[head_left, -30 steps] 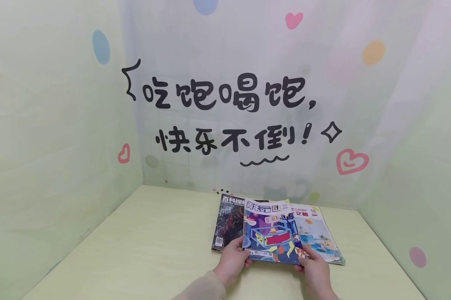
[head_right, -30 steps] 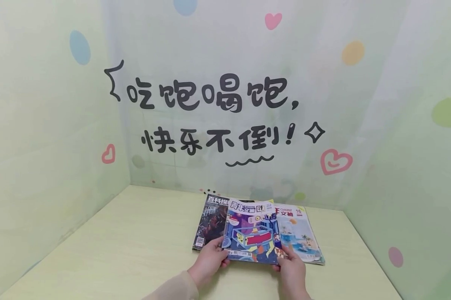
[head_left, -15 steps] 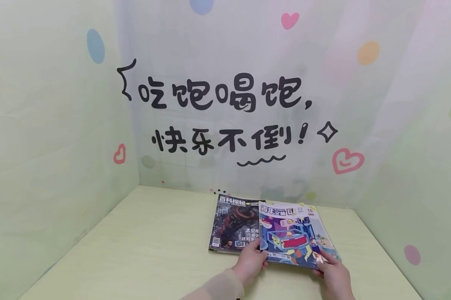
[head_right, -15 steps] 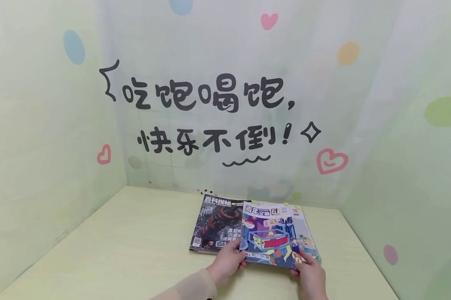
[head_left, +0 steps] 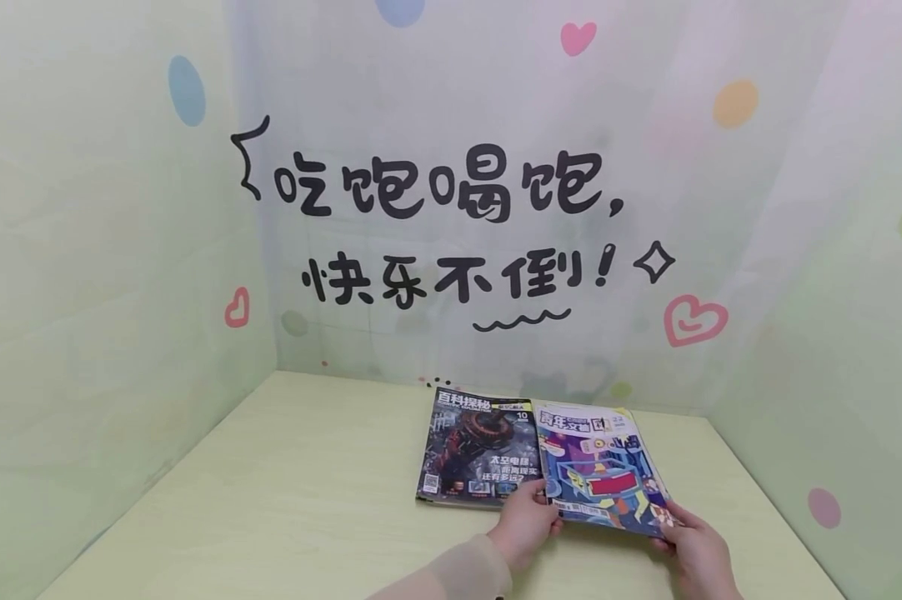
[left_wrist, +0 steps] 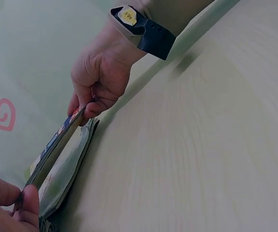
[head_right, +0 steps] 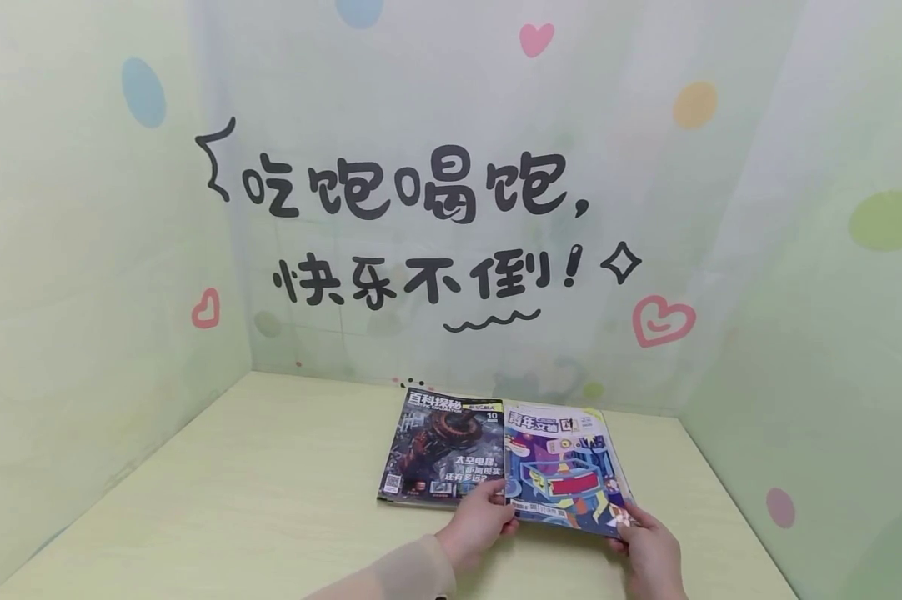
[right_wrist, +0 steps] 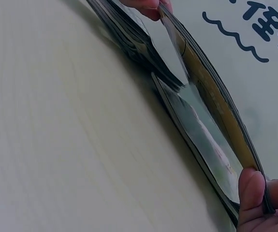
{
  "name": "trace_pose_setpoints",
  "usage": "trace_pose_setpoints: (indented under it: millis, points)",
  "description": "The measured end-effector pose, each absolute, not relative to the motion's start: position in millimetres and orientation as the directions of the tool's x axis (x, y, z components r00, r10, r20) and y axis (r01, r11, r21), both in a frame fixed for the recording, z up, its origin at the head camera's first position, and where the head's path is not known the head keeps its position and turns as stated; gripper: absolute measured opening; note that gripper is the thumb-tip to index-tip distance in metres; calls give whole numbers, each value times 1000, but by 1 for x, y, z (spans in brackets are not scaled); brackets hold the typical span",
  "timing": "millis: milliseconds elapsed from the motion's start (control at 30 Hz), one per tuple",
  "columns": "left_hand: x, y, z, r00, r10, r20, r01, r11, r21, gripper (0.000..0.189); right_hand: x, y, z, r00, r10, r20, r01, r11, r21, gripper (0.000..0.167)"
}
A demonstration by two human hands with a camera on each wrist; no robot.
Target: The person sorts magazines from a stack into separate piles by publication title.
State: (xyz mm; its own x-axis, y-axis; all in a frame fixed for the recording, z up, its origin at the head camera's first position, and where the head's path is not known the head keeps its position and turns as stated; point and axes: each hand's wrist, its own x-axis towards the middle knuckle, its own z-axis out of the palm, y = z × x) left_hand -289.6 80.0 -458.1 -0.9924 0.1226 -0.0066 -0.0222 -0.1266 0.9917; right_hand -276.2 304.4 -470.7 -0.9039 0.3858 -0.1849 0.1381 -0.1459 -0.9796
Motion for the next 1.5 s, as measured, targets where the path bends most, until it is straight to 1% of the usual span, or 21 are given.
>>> trace_pose_setpoints:
  millis: [133,267,367,533,667,833,967,1100,1267,1400,1500]
  points:
    - [-289,87,-458,-991,136,18,2,-121,993,49,-277,313,-469,-907,369,-202,151,-162,-975,52]
    - [-289,92,-455,-988,154,31,14,-108,994,50,-278,321,-468,-924,326,-200,156,-158,-975,53]
    - [-289,93,-452,-985,168,30,18,-74,997,51,-281,327,-467,-932,306,-193,154,-147,-977,54]
    - [-289,93,-452,-984,172,38,43,26,999,44,-286,335,-465,-936,295,-192,159,-132,-978,55]
    - [-289,95,-453,-985,172,21,26,31,999,37,-289,338,-465,-941,289,-179,156,-103,-982,54]
    - [-286,96,-453,-985,174,-16,-10,35,999,34,-292,337,-467,-932,317,-176,161,-72,-984,52]
    - [-285,97,-455,-982,186,-44,-38,37,999,38,-294,334,-467,-908,381,-172,176,-24,-984,50]
    - [-284,98,-458,-976,208,-63,-56,37,998,39,-294,331,-467,-889,442,-117,173,90,-981,45]
    - [-281,97,-458,-972,225,-68,-58,48,997,40,-293,332,-467,-877,480,-36,211,317,-925,39]
    - [-277,92,-455,-960,259,-109,-105,28,994,42,-291,335,-466,-888,459,-9,248,462,-851,41]
    - [-275,86,-452,-940,310,-141,-143,17,990,43,-289,335,-463,-897,442,17,241,520,-820,43]
